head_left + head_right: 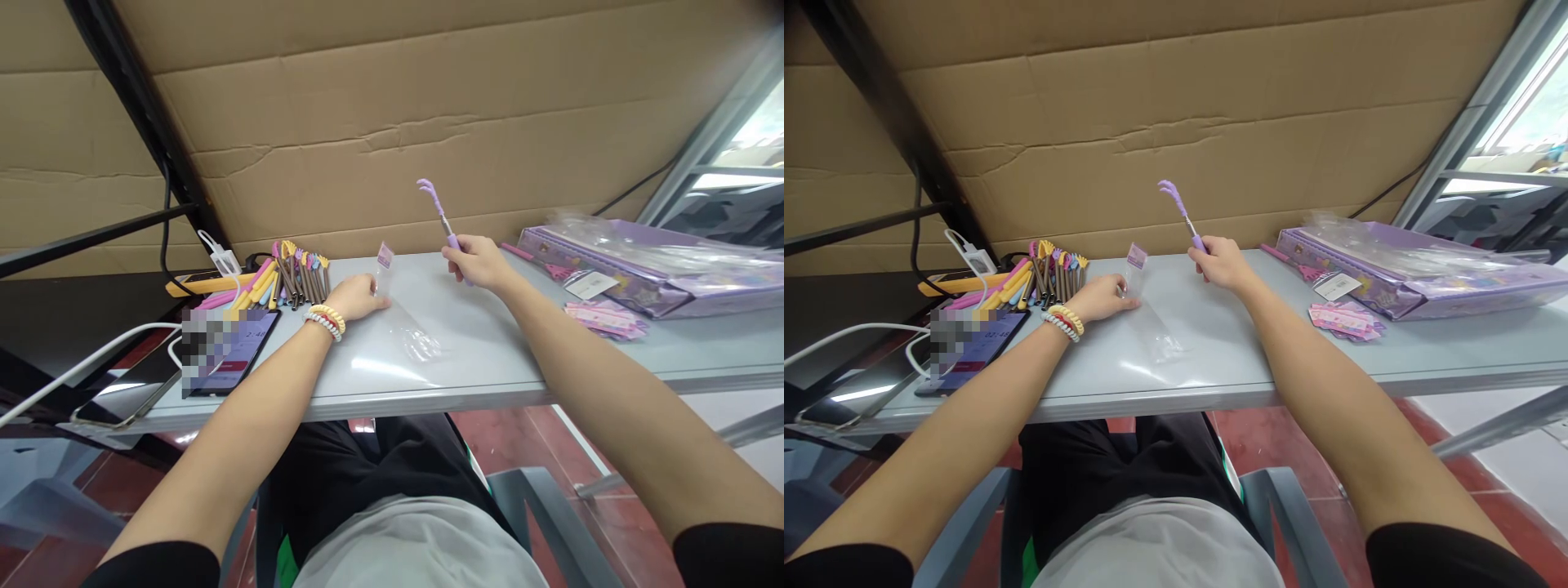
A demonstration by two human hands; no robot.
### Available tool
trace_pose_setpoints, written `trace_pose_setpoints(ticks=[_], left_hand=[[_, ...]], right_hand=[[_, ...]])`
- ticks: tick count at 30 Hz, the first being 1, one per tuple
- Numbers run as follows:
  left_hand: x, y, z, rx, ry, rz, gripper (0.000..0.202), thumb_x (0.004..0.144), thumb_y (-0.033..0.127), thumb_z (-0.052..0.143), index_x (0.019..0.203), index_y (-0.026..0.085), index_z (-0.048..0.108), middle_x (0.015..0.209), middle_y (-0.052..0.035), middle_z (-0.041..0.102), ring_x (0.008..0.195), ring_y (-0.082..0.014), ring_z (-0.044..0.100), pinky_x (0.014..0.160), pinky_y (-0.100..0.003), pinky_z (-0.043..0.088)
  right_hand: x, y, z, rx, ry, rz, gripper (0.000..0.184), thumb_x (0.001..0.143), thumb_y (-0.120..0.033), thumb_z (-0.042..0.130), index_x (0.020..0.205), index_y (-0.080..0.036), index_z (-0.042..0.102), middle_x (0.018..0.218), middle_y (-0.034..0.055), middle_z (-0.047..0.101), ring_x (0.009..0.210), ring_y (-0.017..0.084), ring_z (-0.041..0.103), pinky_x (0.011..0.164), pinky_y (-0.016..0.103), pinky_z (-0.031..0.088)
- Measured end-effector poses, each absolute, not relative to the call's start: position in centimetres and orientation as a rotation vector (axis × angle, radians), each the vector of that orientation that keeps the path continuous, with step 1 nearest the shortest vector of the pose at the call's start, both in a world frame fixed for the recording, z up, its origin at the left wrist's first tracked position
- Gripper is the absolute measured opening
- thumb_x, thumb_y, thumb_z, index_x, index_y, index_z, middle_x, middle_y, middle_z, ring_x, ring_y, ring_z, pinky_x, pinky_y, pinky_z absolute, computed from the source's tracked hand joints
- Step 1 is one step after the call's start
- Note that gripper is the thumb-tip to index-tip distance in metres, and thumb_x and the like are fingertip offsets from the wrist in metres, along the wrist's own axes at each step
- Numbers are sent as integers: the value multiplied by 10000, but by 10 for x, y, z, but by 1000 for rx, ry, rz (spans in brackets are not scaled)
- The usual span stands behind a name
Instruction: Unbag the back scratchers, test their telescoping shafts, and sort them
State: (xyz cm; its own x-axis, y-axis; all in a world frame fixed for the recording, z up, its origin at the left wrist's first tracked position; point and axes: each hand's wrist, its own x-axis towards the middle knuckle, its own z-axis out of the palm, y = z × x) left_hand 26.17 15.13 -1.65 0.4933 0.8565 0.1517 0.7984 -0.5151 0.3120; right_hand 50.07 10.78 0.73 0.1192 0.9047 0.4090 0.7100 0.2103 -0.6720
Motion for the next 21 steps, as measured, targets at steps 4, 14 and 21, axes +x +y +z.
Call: trace_pose_setpoints(ticks=[4,14,21], left_hand=[[262,151,-18,2490,1501,539,792,685,580,607,1292,106,418,1106,-158,613,1004,-279,574,807,-336,431],[266,148,-20,2685,921,540,403,700,475,625,976,183,654,1017,-85,659,927,-248,597,834,-338,448],[264,144,-18,2634,908,366,469,729,479,593,1085,176,622,1160,-92,634,1065,-266,577,933,-353,419]], right_hand=[[495,103,8,-1540,-1672,272,294,807,-381,488,607,-166,504,555,-1,544,434,77,435,477,232,350],[496,110,5,-1296,-1595,407,357,719,-493,627,616,-154,579,483,-39,415,456,67,341,458,235,264],[491,109,4,-1074,-1511,869,328,642,-446,725,739,-149,626,518,17,559,420,104,460,374,229,270]])
